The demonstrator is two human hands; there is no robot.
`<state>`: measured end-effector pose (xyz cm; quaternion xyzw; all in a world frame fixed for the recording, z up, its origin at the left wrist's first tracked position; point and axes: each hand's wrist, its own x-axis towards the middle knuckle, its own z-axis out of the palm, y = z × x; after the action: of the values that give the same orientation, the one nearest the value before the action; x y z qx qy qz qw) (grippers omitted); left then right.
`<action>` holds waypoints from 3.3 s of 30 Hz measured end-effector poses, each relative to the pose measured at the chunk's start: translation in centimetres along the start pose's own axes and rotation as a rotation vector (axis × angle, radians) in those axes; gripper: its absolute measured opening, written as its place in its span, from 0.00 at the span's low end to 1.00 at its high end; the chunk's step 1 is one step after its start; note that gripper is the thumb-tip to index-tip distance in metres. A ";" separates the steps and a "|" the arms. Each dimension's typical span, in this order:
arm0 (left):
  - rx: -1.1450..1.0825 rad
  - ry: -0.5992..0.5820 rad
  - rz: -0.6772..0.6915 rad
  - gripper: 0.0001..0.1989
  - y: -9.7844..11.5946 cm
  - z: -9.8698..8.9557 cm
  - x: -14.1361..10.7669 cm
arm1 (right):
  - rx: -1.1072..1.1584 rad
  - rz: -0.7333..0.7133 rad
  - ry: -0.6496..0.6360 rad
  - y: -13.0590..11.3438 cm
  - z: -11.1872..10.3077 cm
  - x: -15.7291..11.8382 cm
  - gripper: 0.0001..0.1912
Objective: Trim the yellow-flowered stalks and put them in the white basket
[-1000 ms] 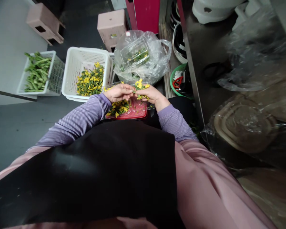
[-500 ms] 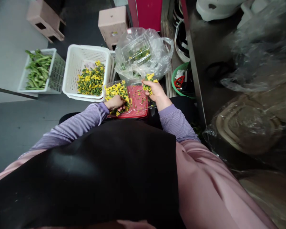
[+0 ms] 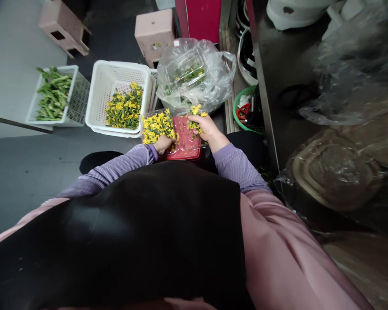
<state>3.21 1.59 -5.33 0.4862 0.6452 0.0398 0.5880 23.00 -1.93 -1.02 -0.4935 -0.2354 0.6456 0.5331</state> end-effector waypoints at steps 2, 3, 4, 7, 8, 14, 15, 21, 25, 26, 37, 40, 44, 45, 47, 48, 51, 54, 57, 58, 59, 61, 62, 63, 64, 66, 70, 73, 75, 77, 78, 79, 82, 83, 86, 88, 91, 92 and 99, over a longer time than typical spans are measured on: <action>-0.020 0.064 -0.089 0.20 0.5 0.2 -0.4 | 0.007 0.006 -0.003 0.1 0.2 0.0 0.14; -0.031 0.100 -0.129 0.20 0.7 0.3 -0.6 | 0.010 0.010 -0.006 0.1 0.2 0.0 0.13; -0.049 0.115 -0.156 0.20 1.0 0.3 -0.8 | 0.014 0.016 -0.008 0.1 0.3 0.0 0.13; -0.108 0.116 -0.201 0.18 1.8 0.4 -1.3 | 0.023 0.028 -0.014 0.1 0.3 0.0 0.12; -0.129 0.105 -0.224 0.17 2.0 0.4 -1.4 | 0.021 0.033 -0.015 0.1 0.3 0.0 0.11; -0.212 0.027 -0.320 0.14 2.7 0.2 -1.4 | 0.000 0.070 0.022 0.2 0.7 -0.1 0.10; -0.245 0.029 -0.325 0.13 2.7 0.2 -1.2 | -0.005 0.077 0.027 0.3 0.8 -0.2 0.09; -0.426 0.058 -0.306 0.09 2.8 0.3 -1.1 | -0.030 0.097 0.047 0.2 1.0 -0.3 0.08; -0.568 -0.084 -0.351 0.10 2.9 -0.8 -2.2 | -0.035 0.082 0.045 0.3 0.8 -0.1 0.08; -0.585 -0.117 -0.372 0.11 2.8 -1.2 -2.7 | -0.038 0.079 0.043 0.3 0.7 0.0 0.09; -0.439 -0.251 -0.149 0.11 1.8 -6.1 -7.5 | -0.128 0.174 -0.034 2.5 1.7 0.0 0.08; -0.275 -0.235 0.047 0.09 1.6 -5.9 -8.7 | -0.164 0.164 -0.085 3.1 2.1 -0.3 0.10; 0.144 -0.089 0.302 0.07 1.8 -4.3 -8.8 | -0.160 0.116 -0.137 3.7 2.4 -0.5 0.19; 0.255 -0.017 0.386 0.07 2.0 -3.8 -8.5 | -0.157 0.107 -0.150 3.7 2.5 -0.6 0.21; 0.430 0.096 0.537 0.04 2.3 -2.9 -7.6 | -0.144 0.086 -0.156 3.8 2.6 -0.7 0.23; 0.492 0.117 0.589 0.04 2.4 -2.6 -7.1 | -0.128 0.073 -0.145 3.7 2.6 -0.7 0.24; 0.587 0.086 0.651 0.08 2.8 -2.0 -5.7 | -0.055 0.022 -0.124 3.4 2.5 -0.7 0.25; 0.560 0.061 0.658 0.07 3.2 -2.1 -5.3 | 0.005 -0.020 -0.144 3.1 2.3 -0.5 0.24; 0.388 -0.048 0.562 0.03 3.6 -2.4 -5.7 | 0.042 -0.023 -0.123 3.0 2.4 -0.5 0.23; 0.291 -0.106 0.510 0.02 3.8 -2.4 -6.0 | 0.047 -0.019 -0.107 3.0 2.5 -0.5 0.23; 0.182 -0.161 0.458 0.02 3.9 -2.4 -6.3 | 0.050 -0.019 -0.089 2.9 2.6 -0.6 0.23; -0.043 -0.220 0.379 0.04 4.1 -2.3 -6.8 | 0.057 -0.028 -0.056 2.7 2.8 -0.7 0.22; -0.143 -0.225 0.349 0.04 4.2 -2.2 -7.0 | 0.060 -0.033 -0.042 2.5 2.9 -0.8 0.22; -0.231 -0.220 0.321 0.05 4.3 -2.2 -7.2 | 0.061 -0.035 -0.030 2.3 2.9 -0.9 0.21; -0.305 -0.218 0.290 0.06 4.4 -2.2 -7.4 | 0.059 -0.032 -0.021 2.1 2.9 -0.9 0.21; -0.412 -0.225 0.237 0.08 4.5 -2.1 -7.6 | 0.042 -0.013 -0.005 1.7 2.7 -1.0 0.19; -0.496 -0.244 0.243 0.09 4.8 -1.4 -7.8 | -0.004 0.016 -0.032 1.7 2.6 -1.0 0.19; -0.488 -0.200 0.294 0.09 4.9 -0.3 -7.9 | -0.028 0.032 -0.085 2.0 3.0 -1.2 0.19; -0.457 -0.144 0.303 0.10 4.9 0.3 -7.9 | -0.027 0.026 -0.097 2.2 3.3 -1.4 0.20; -0.424 -0.097 0.289 0.12 4.8 0.6 -7.8 | -0.023 0.006 -0.109 2.2 3.5 -1.6 0.20; -0.409 -0.075 0.282 0.13 4.8 0.6 -7.7 | -0.021 -0.009 -0.118 2.2 3.4 -1.7 0.20; -0.396 -0.049 0.280 0.12 4.9 0.4 -7.6 | -0.019 -0.028 -0.125 2.1 3.4 -1.7 0.20; -0.375 0.043 0.309 0.11 5.4 -0.6 -7.2 | -0.050 -0.093 -0.115 1.7 2.8 -1.3 0.20; -0.376 0.041 0.327 0.10 5.7 -1.0 -7.0 | -0.089 -0.110 -0.110 1.5 2.5 -1.1 0.19; -0.349 -0.103 0.364 0.11 6.5 -1.8 -6.6 | -0.269 -0.140 -0.122 1.1 1.5 -0.5 0.16; -0.306 -0.171 0.361 0.11 6.9 -2.0 -6.5 | -0.393 -0.159 -0.126 1.0 1.1 -0.2 0.13; -0.264 -0.171 0.327 0.12 7.4 -2.0 -6.3 | -0.558 -0.208 -0.110 0.9 0.6 -0.1 0.08; -0.256 -0.188 0.311 0.12 7.6 -2.1 -6.2 | -0.606 -0.238 -0.111 0.8 0.5 -0.1 0.08; -0.310 -0.354 0.206 0.10 8.5 -2.6 -5.3 | -0.494 -0.358 0.009 -0.3 -0.4 0.0 0.13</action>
<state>5.22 3.85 4.55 0.4529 0.4655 0.1126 0.7521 23.47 -1.94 -0.96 -0.5620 -0.4661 0.4622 0.5032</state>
